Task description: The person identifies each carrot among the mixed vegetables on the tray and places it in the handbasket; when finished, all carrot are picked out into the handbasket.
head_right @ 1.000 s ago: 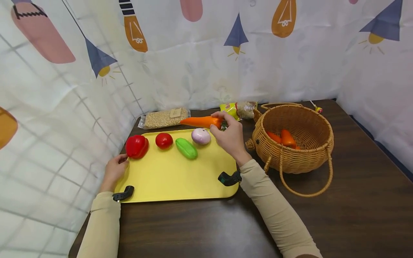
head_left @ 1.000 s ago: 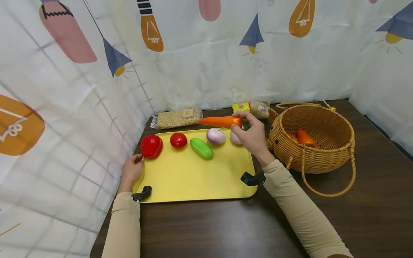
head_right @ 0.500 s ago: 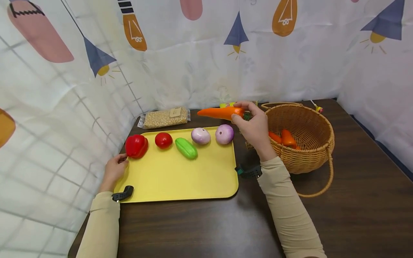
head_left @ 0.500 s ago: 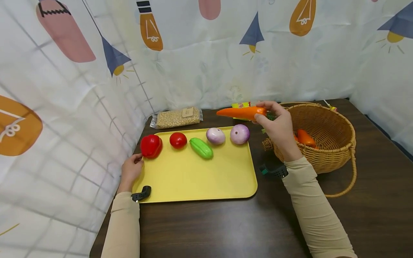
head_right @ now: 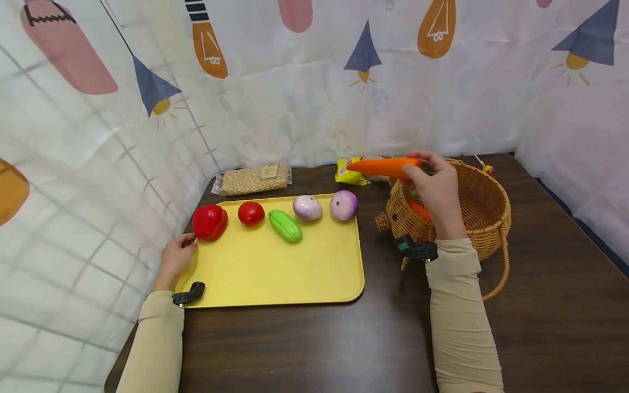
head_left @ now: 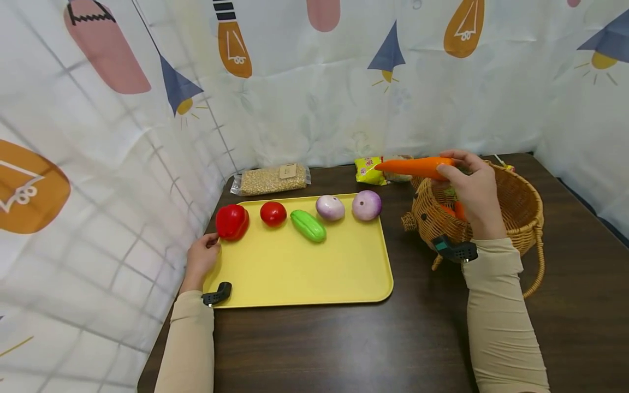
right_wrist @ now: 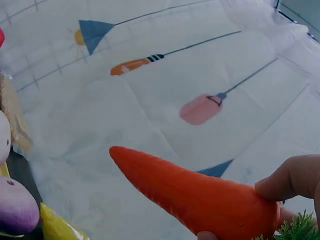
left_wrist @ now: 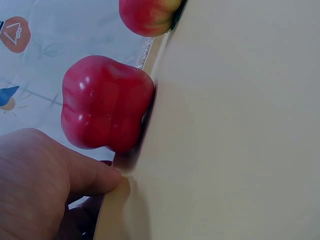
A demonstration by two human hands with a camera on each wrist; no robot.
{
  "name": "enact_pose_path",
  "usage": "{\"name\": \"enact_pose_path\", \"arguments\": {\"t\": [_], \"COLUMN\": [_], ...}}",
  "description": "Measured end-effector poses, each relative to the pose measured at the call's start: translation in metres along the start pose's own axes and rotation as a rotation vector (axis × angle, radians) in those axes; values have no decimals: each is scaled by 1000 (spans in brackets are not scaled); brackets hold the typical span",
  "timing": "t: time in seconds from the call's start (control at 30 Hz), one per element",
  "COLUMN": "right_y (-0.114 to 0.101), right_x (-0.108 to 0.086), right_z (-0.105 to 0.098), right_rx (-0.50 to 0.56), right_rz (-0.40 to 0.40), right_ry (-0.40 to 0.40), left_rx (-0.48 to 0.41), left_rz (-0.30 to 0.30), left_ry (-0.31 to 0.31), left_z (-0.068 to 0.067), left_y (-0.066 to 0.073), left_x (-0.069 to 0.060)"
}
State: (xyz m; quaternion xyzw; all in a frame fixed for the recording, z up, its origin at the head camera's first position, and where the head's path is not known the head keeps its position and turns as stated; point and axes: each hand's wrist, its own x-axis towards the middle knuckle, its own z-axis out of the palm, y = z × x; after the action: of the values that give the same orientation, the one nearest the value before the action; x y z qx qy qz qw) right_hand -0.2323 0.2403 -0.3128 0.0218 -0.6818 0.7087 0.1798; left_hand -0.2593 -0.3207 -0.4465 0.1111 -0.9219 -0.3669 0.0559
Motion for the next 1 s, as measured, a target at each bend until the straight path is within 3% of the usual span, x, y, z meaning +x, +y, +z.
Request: {"name": "enact_pose_path", "arguments": {"t": [0.43,0.8,1.0], "right_y": [-2,4,5], "right_x": [-2,2,2], "right_z": [-47,-67,-84], "right_rx": [145,-33,-46], "right_rz": [55,136,181], "right_ry": [123,309,363], "left_rx": [-6,-4,-8], "left_rz": [-6,-12,-13], "left_ry": [-2,-6,-4], "left_z": [3,0,0], "left_y": [-2,0,-1], "left_x": [2,1,1]}}
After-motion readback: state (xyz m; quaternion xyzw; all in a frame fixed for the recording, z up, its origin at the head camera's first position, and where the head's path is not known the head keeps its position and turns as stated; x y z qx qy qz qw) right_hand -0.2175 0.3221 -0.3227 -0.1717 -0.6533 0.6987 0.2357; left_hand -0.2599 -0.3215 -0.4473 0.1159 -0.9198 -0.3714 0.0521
